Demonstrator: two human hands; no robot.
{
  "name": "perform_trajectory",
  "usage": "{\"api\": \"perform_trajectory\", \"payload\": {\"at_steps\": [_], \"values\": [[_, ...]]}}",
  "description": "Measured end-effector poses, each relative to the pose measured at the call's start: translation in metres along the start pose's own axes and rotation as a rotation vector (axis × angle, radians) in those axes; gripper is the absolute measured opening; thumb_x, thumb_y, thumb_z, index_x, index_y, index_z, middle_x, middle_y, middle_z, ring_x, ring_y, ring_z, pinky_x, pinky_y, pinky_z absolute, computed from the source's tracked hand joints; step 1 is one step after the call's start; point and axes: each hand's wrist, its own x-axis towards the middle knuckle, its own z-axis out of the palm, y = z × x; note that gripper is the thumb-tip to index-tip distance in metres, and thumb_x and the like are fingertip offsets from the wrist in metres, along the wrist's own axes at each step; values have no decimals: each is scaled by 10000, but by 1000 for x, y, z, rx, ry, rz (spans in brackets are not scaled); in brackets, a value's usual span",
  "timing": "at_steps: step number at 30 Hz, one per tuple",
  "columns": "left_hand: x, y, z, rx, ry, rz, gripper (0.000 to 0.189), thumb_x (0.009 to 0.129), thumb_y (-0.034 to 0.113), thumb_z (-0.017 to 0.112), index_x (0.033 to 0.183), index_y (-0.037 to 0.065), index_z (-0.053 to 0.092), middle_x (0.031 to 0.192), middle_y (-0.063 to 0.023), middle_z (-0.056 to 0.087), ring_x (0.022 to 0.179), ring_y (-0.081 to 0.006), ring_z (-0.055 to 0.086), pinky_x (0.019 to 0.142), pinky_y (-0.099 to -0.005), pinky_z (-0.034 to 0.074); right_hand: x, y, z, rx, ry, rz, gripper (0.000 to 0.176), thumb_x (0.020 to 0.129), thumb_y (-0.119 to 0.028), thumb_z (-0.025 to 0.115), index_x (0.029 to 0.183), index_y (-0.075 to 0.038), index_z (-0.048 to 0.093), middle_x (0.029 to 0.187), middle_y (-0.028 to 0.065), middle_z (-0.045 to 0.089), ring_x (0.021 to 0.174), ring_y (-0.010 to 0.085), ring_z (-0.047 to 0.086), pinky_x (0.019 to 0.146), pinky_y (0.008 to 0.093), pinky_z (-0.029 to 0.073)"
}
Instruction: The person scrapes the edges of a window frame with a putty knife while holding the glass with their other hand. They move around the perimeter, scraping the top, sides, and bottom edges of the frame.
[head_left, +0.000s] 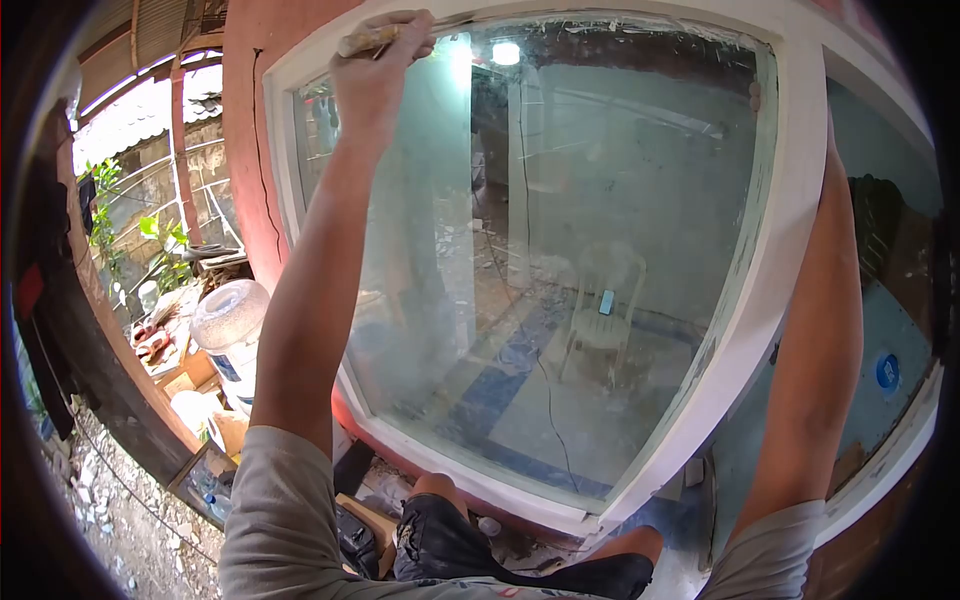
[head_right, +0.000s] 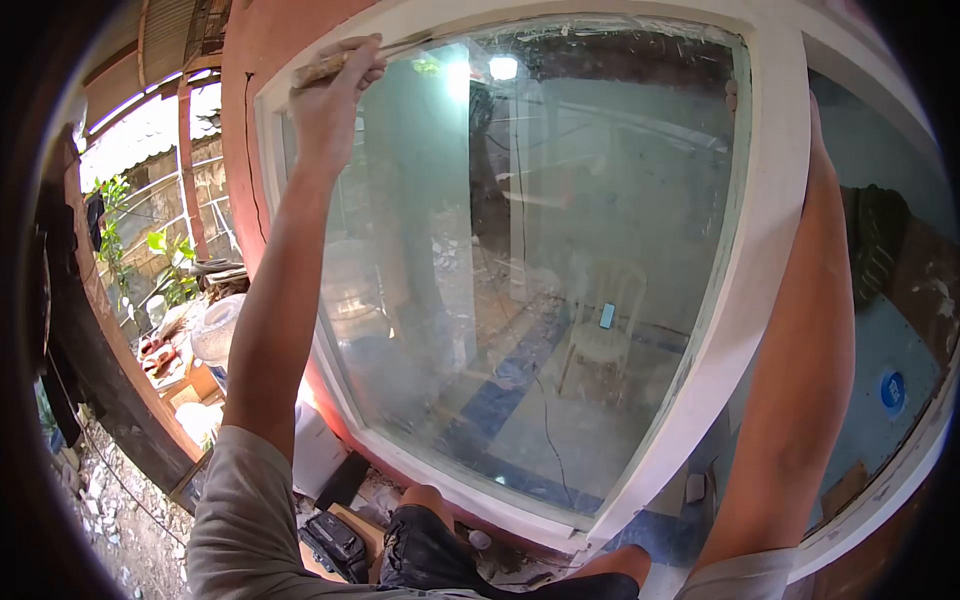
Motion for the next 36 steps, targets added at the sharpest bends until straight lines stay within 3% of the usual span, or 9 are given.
{"api": "perform_trajectory", "payload": {"at_steps": [2,7,10,12,20,22,27,33,36], "values": [[4,-13,4,359,33,218,176,926,161,765,1023,15,780,845,-5,744,750,-78,649,704,-236,519,-1,1,1,15,0,-20,383,1027,-280,530,1248,29,575,1036,161,692,832,216,703,702,315,606],[6,-28,-2,585,5,320,174,933,205,762,1028,64,801,853,12,755,753,-53,632,695,-229,506,-1,3,2,17,4,-71,382,1022,-267,548,1261,30,563,1037,164,692,837,220,703,705,323,610],[7,-37,-10,849,46,607,203,929,227,766,1046,64,801,885,-16,776,774,-63,661,716,-235,524,2,5,-5,49,-28,-43,384,1023,-264,549,1267,32,559,1041,171,692,840,223,703,711,323,611],[-13,-27,0,591,109,314,218,927,222,767,1052,46,795,938,-55,792,813,-92,702,757,-241,546,8,7,-8,81,6,-12,395,1020,-272,553,1274,31,560,1048,176,696,846,224,706,708,321,610],[-8,-56,3,560,156,469,181,940,160,731,1062,45,799,962,-55,795,817,-85,707,761,-245,549,4,4,-6,39,-15,-30,409,1025,-294,531,1278,26,569,1053,167,699,836,221,704,703,312,602],[8,-47,0,342,176,192,172,948,150,719,1058,47,802,936,-32,789,802,-81,696,749,-236,545,1,4,-4,15,-59,-29,410,1028,-299,524,1275,24,572,1057,163,697,842,221,702,705,314,602],[-23,-56,-14,442,68,443,177,960,169,708,1008,26,802,896,-20,782,788,-62,678,709,-232,531,-19,31,-1,267,-42,-5,475,997,-368,636,1292,-2,572,1054,112,678,860,202,690,728,296,595],[-11,-62,7,460,192,360,183,952,164,725,1039,19,794,868,-57,788,751,-41,650,714,-230,532,-26,69,-38,313,-508,76,593,964,-408,692,1390,-37,508,982,50,631,847,157,664,769,268,583],[-29,-61,5,492,164,373,189,952,174,727,1040,20,795,902,-61,793,789,-43,667,720,-243,538,-22,71,-45,253,-480,72,612,959,-418,697,1399,-41,501,965,46,621,831,139,653,779,264,578]]}}
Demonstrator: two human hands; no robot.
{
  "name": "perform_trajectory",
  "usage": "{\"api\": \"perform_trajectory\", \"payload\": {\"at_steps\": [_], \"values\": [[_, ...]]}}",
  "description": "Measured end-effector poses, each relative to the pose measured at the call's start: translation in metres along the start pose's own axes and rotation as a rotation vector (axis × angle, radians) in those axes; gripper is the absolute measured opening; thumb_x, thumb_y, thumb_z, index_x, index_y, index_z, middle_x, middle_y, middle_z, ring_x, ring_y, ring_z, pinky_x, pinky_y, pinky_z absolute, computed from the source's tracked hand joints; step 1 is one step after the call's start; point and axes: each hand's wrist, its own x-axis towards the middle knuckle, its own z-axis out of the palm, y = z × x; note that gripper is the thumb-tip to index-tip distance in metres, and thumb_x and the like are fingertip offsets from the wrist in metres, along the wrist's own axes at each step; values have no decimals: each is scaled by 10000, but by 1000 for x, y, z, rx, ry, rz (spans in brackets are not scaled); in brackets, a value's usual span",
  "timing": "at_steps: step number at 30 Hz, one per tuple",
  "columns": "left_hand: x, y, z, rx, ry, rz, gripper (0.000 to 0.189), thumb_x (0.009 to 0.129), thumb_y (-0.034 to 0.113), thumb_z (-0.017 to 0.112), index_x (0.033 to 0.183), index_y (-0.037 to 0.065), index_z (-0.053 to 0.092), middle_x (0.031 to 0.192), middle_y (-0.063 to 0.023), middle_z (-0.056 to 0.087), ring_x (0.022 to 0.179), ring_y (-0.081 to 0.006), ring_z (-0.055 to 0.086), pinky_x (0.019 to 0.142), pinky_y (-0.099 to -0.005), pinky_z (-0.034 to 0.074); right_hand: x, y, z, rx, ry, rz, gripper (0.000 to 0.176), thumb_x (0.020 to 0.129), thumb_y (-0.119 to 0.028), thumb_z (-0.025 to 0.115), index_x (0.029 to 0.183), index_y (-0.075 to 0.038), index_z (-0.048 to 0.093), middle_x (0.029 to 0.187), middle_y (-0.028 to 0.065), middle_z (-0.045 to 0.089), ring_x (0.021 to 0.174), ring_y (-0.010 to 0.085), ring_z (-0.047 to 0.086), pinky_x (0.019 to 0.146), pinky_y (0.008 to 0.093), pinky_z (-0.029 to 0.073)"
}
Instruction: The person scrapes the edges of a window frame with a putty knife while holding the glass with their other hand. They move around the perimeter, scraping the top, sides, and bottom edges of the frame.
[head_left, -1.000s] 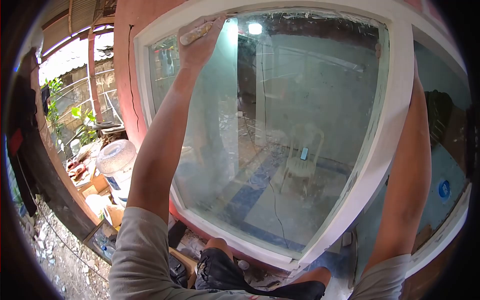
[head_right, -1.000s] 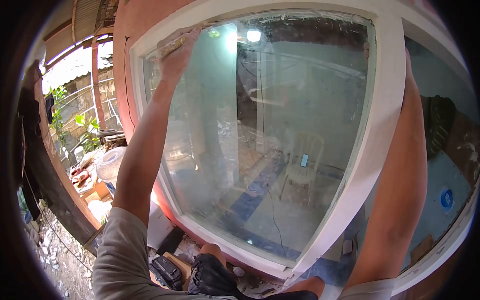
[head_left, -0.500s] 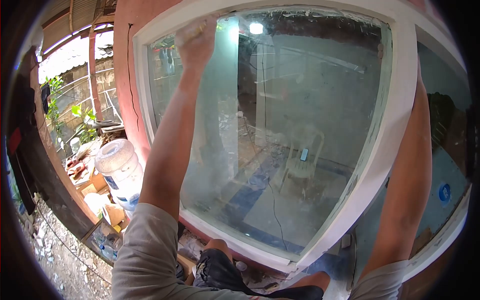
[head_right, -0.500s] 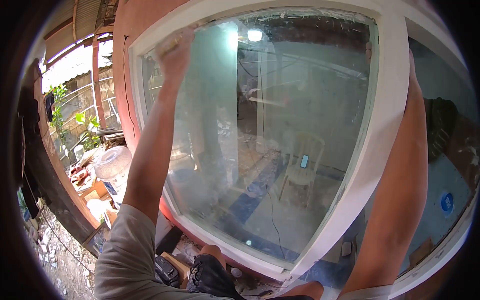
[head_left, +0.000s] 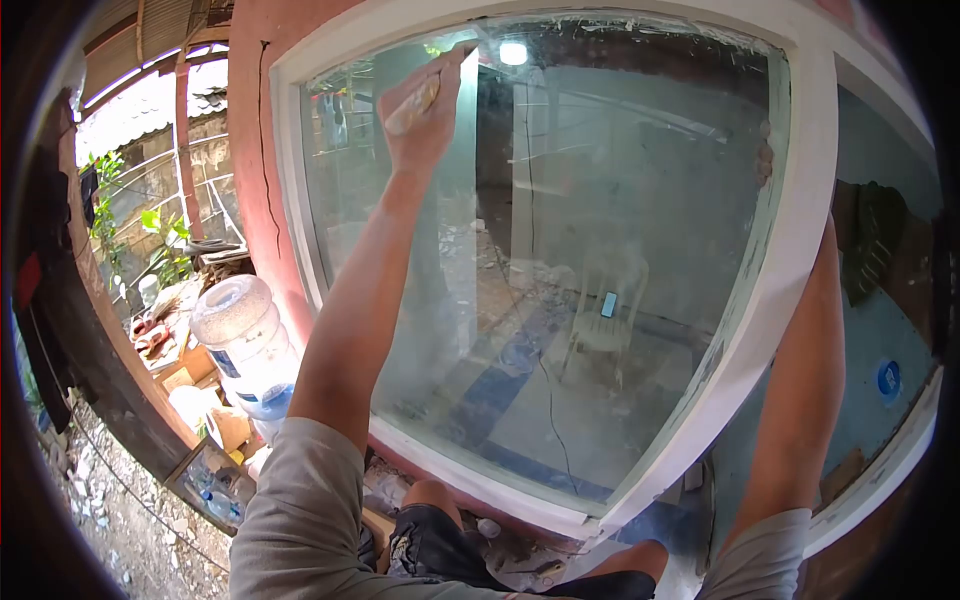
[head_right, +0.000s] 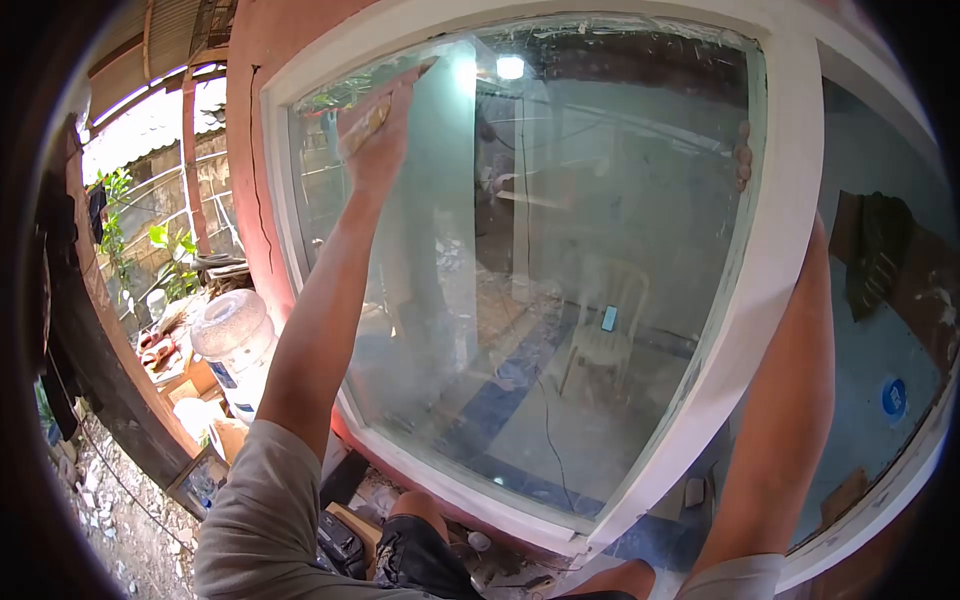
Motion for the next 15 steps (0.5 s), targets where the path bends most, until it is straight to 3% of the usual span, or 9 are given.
{"api": "perform_trajectory", "payload": {"at_steps": [5,7,10,15], "values": [[17,3,6,28,8,-31,220,962,204,702,1062,26,783,925,-59,795,784,-54,682,729,-247,538,-10,-8,70,-117,300,-3,629,942,-448,713,1374,-32,523,933,40,625,817,125,645,763,254,561],[18,-5,5,-65,-10,0,230,955,215,711,1072,28,779,969,-75,798,811,-87,713,756,-264,549,-8,-5,59,-143,376,-1,634,937,-456,716,1367,-30,528,925,39,626,814,122,643,760,251,557],[-12,-17,0,30,24,99,229,962,209,703,1078,25,776,994,-79,797,813,-93,709,777,-258,546,1,4,20,-100,60,-96,620,936,-455,718,1355,-32,547,909,31,626,802,117,638,756,253,550],[18,-6,12,23,7,-14,215,971,187,687,1112,56,782,1018,-95,792,935,-107,735,853,-265,553,0,5,9,-38,183,-18,628,928,-466,723,1342,-21,561,900,39,624,784,128,638,753,267,554]]}}
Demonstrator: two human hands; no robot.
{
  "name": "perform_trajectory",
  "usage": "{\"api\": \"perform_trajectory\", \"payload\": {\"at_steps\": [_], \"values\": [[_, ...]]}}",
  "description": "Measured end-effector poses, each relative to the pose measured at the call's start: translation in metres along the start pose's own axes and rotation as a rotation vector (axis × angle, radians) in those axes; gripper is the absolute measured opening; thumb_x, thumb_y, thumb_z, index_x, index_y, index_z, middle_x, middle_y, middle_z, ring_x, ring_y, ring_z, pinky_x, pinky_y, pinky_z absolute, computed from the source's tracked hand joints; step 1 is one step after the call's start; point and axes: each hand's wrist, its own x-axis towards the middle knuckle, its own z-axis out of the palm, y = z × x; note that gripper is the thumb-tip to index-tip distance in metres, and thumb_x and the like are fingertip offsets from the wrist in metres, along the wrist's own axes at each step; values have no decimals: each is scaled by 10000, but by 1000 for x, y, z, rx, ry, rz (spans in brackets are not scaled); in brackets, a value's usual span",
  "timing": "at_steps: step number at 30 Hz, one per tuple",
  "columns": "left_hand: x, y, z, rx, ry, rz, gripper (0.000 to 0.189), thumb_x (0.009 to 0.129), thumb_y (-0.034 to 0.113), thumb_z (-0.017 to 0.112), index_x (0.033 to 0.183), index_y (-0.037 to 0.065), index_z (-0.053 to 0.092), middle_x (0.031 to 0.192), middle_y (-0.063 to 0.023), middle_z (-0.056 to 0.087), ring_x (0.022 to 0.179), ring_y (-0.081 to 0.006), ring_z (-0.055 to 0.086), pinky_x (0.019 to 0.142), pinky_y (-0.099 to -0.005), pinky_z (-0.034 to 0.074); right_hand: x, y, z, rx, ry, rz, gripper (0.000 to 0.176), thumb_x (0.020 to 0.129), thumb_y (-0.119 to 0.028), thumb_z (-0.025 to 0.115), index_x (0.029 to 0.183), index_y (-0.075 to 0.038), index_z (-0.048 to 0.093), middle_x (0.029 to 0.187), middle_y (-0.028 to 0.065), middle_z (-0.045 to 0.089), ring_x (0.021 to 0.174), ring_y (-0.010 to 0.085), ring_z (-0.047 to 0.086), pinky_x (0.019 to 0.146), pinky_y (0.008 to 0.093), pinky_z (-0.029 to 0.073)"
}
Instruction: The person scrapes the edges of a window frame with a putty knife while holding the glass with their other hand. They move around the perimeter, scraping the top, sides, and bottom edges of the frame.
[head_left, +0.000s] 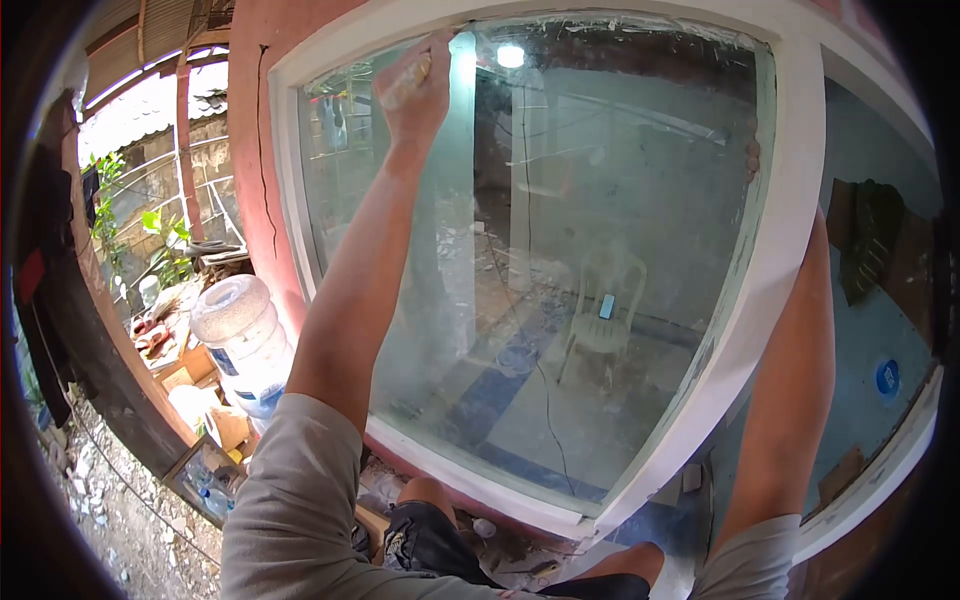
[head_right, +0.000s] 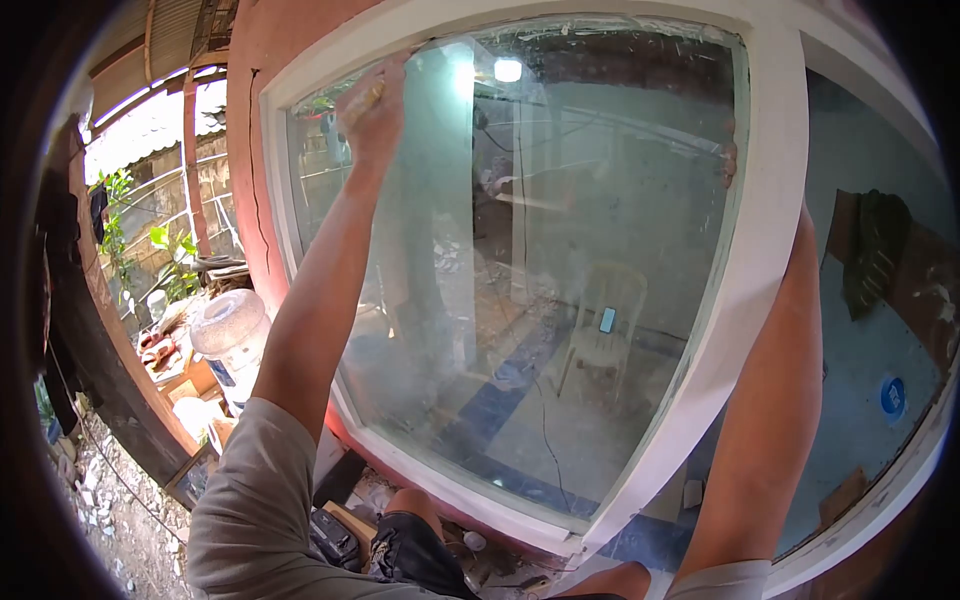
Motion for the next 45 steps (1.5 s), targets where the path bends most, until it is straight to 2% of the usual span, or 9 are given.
{"api": "perform_trajectory", "payload": {"at_steps": [5,9,11,16,24,27,38,41,45], "values": [[-23,4,-5,58,-39,39,202,955,178,699,1113,88,787,1037,-106,786,950,-123,739,872,-267,551,-3,-3,5,-48,18,-28,642,926,-459,725,1355,-14,553,902,51,627,775,135,639,747,274,551],[-3,-3,-2,392,-7,485,173,960,165,677,1077,90,780,1084,-86,780,1011,-258,750,889,-313,569,-7,-2,12,-38,66,-35,644,928,-464,722,1358,-16,551,900,52,625,773,137,640,733,275,559],[1,8,2,76,-80,83,182,967,161,659,1093,92,771,1105,-71,776,1047,-267,740,895,-318,571,-7,-3,11,-77,60,-41,645,927,-463,724,1359,-17,549,904,51,623,783,137,641,738,271,564],[-21,-9,-3,-16,-122,188,209,974,126,638,1130,57,758,1152,-82,766,1070,-199,740,905,-301,570,-10,-2,12,-62,4,-36,646,931,-443,726,1374,-15,532,935,53,620,808,139,643,761,263,575],[-24,1,13,-62,-84,238,213,932,-1,625,1119,-3,727,1153,-152,753,1091,-260,730,921,-319,571,-3,-1,-3,-18,-140,-59,648,940,-427,721,1393,-21,497,956,69,614,848,170,642,785,290,572],[-20,-9,15,-153,-122,393,148,919,-21,619,1032,-35,714,1121,-162,756,1084,-297,728,921,-347,577,-3,-2,-3,20,-89,-18,639,944,-421,715,1393,-24,495,951,70,611,843,171,642,792,301,567],[-17,5,20,-23,-134,304,74,911,-44,637,956,-37,695,1126,-154,757,1073,-280,734,941,-342,578,-2,-3,-2,20,-80,-12,597,958,-421,693,1377,-36,513,947,75,615,838,168,646,773,303,579],[-3,-5,25,-87,-96,380,157,935,-16,641,1059,-13,737,1160,-160,751,1069,-267,741,918,-334,582,-7,-4,3,23,-39,1,626,945,-427,710,1381,-26,509,951,78,618,840,172,650,776,305,583],[-25,1,15,-174,-139,260,200,952,2,619,1116,4,733,1147,-139,759,1040,-259,745,901,-326,584,-3,-3,-3,14,-77,-6,673,928,-441,731,1389,-8,501,957,81,620,847,176,652,782,303,586]]}}
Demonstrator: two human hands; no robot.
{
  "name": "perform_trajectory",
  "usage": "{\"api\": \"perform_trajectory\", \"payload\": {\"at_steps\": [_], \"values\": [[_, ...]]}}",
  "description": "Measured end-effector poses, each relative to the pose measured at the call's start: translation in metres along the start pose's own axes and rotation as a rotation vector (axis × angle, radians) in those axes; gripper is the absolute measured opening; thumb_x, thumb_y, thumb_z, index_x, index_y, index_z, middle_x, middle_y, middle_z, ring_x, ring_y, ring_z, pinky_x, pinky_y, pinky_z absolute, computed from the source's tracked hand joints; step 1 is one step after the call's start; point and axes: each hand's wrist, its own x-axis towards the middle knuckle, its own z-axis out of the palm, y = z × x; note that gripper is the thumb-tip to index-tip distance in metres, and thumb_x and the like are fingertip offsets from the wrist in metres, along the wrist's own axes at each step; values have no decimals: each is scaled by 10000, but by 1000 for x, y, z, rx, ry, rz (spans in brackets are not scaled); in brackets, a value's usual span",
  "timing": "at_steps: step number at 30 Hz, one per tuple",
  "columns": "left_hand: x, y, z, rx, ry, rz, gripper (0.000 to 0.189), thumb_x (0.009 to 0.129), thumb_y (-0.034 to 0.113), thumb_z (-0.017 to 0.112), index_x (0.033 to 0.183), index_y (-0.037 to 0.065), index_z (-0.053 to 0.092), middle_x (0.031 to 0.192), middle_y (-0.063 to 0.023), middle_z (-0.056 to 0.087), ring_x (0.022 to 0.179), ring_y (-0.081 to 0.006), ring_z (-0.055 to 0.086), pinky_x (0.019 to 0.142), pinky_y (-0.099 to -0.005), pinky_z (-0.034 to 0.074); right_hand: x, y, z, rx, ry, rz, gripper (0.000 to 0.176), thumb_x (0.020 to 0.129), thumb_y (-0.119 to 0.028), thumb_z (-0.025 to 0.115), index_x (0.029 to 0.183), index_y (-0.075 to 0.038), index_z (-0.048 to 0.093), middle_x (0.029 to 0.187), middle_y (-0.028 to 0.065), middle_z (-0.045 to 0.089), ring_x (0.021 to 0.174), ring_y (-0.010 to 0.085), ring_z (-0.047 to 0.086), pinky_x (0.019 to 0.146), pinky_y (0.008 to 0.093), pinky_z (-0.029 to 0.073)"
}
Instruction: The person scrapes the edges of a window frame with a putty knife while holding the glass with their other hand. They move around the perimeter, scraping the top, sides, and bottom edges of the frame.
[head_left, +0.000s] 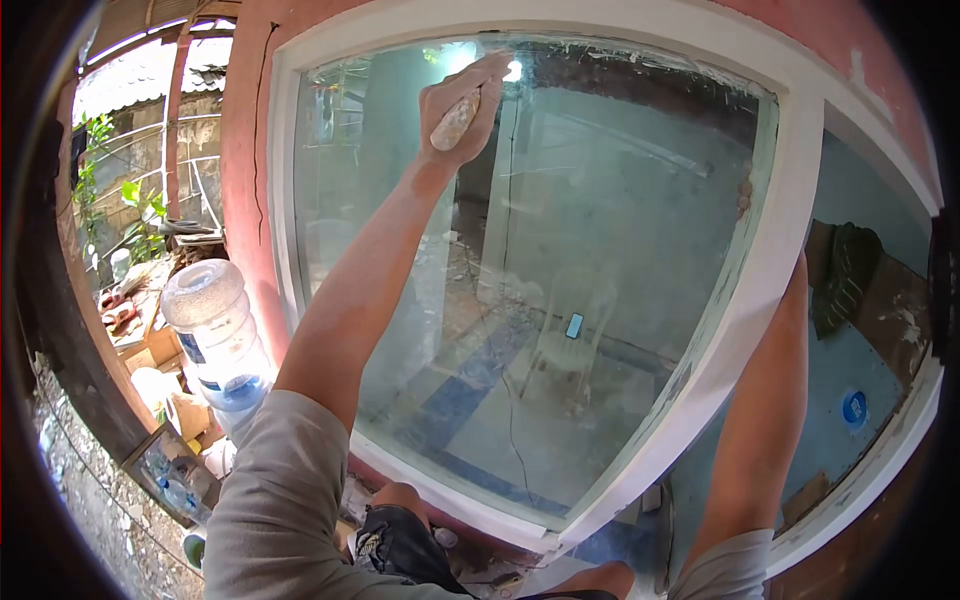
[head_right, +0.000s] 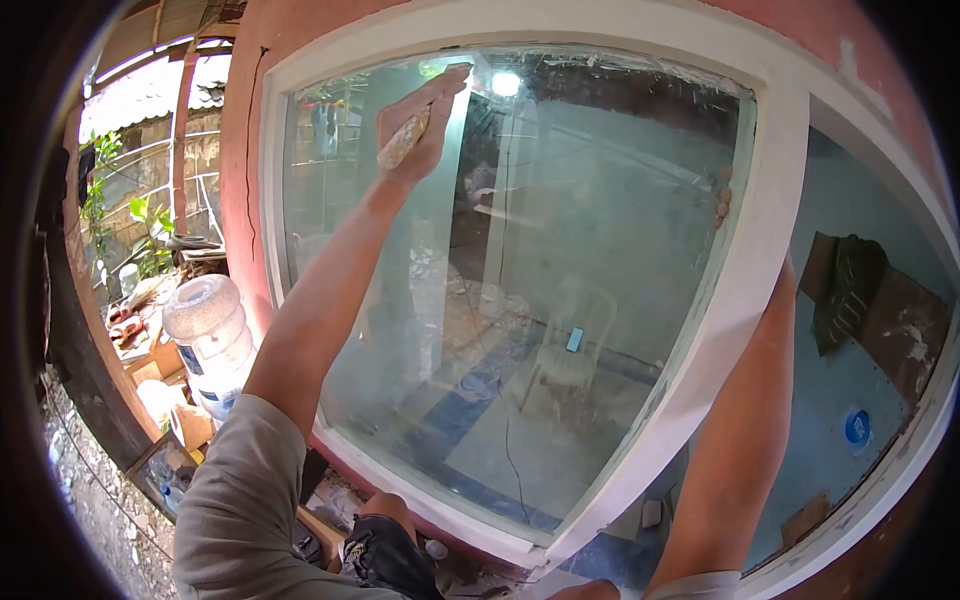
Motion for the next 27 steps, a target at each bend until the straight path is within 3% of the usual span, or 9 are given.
{"api": "perform_trajectory", "payload": {"at_steps": [5,7,12,15,19,22,23,27], "values": [[18,-15,6,105,12,38,201,948,9,628,1117,9,736,1162,-139,755,1064,-261,740,909,-334,580,0,-1,7,1,14,-5,654,935,-441,725,1375,-6,510,949,81,617,839,175,651,778,293,586],[9,-11,12,42,53,-43,200,953,21,627,1117,17,742,1148,-136,759,1074,-259,737,918,-334,577,-2,2,8,30,9,-1,646,939,-440,721,1371,-6,514,946,79,616,839,175,651,776,289,584],[13,-22,3,-6,36,-53,198,1001,105,630,1138,40,756,1145,-85,770,1030,-178,742,896,-301,575,-3,0,16,-28,65,-16,608,941,-432,718,1335,-8,531,914,60,608,811,160,640,763,279,579],[25,-16,1,54,15,-39,204,1010,120,624,1144,47,758,1149,-91,768,1037,-176,741,902,-293,571,-3,0,18,-55,64,-34,591,940,-431,718,1310,-7,541,902,56,603,803,152,634,760,275,575],[5,-15,3,-6,27,-12,210,1013,137,625,1153,54,757,1154,-99,766,1036,-182,742,904,-288,567,1,-1,12,-75,56,-25,591,937,-427,721,1315,-8,543,901,54,601,814,148,630,761,269,569],[18,-15,-1,191,-15,4,211,1019,131,600,1143,64,757,1161,-132,755,1018,-218,738,885,-326,572,-3,0,14,-53,106,-9,597,936,-434,720,1324,-17,545,901,54,601,825,146,628,762,262,567],[22,-22,-1,210,16,64,195,1011,121,602,1112,67,760,1060,-102,774,965,-227,739,867,-315,567,-2,0,13,-53,81,-10,600,937,-437,719,1339,-28,543,904,52,604,821,141,626,753,261,562],[7,-67,-7,419,-1,21,312,1049,258,541,1210,59,719,1092,-103,763,1018,-265,719,926,-361,538,4,10,-32,-28,6,-14,567,952,-439,701,1345,-52,569,928,38,619,813,125,620,738,257,540]]}}
